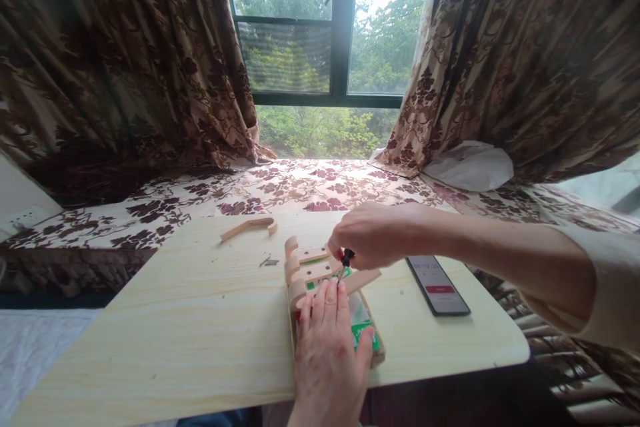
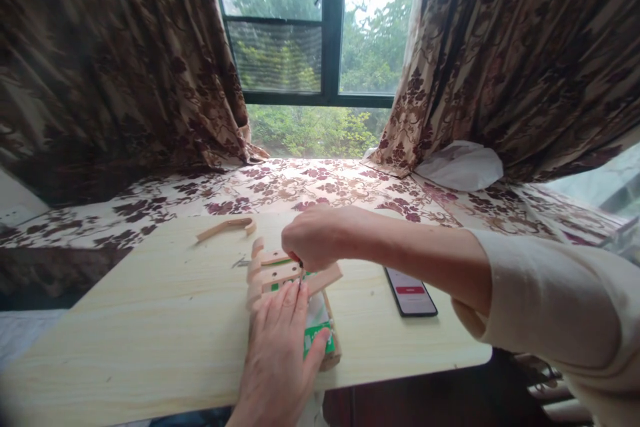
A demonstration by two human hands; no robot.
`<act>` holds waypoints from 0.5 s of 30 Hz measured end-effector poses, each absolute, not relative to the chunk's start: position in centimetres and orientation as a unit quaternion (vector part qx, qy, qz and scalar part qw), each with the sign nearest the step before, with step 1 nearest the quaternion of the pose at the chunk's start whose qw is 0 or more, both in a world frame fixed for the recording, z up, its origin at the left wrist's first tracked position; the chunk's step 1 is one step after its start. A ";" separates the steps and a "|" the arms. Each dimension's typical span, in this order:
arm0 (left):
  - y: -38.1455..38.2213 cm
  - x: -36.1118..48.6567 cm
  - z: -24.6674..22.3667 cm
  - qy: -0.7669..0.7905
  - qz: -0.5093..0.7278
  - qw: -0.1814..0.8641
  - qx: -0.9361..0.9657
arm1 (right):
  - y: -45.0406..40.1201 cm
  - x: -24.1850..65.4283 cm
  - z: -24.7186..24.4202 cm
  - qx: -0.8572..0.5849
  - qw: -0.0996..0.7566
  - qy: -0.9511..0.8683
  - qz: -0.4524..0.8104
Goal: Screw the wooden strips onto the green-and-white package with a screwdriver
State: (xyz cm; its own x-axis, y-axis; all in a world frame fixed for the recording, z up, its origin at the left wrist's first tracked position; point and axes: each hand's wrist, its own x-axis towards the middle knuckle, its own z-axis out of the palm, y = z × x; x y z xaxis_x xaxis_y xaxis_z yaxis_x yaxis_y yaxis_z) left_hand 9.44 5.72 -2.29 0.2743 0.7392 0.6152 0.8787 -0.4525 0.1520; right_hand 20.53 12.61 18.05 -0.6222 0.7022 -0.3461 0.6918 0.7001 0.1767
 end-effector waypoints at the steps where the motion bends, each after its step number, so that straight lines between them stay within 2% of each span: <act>1: 5.7 9.5 -2.3 -0.513 -0.321 0.108 -0.789 | 12.6 20.5 18.0 0.380 0.197 0.904 0.012; 15: 5.6 9.3 -1.7 -0.499 -0.307 0.111 -0.803 | 12.7 20.5 17.8 0.352 0.197 0.914 0.031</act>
State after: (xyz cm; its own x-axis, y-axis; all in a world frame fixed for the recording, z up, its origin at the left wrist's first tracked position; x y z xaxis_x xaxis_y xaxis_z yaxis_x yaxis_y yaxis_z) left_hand 9.28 5.63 -1.73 0.3136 0.7332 0.6033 0.8694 -0.4772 0.1281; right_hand 20.46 12.73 17.83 -0.6740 0.6566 -0.3385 0.6324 0.7497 0.1952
